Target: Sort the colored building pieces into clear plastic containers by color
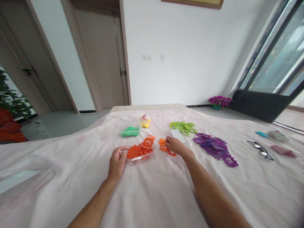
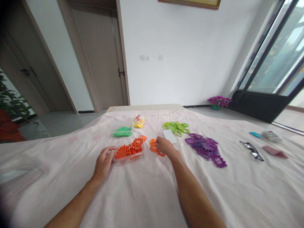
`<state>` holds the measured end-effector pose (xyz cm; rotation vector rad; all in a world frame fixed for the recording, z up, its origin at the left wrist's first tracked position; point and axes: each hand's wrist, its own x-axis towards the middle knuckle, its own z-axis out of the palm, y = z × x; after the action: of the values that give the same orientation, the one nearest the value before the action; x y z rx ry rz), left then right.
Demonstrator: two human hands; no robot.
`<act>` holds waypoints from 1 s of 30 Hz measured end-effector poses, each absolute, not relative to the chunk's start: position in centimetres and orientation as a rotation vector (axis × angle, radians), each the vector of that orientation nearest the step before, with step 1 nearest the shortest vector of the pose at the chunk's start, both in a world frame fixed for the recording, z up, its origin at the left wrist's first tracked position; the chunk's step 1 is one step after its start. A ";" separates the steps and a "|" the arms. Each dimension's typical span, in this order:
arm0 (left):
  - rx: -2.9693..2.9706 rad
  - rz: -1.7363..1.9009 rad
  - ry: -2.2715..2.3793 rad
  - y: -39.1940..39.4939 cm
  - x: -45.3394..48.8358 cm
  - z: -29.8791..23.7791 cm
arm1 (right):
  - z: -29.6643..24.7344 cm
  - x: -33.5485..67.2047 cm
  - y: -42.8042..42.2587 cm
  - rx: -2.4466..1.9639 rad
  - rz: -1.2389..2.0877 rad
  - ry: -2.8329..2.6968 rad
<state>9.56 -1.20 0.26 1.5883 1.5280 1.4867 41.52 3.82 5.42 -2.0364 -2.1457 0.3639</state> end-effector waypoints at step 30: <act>1.575 1.478 1.536 -1.4 9.7 0.7 | 6.7 43.5 3.4 -1.692 1.101 -1.768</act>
<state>9.70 -1.36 0.68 1.5751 1.5359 1.4782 43.47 3.44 6.70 -1.6922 -1.7685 1.1009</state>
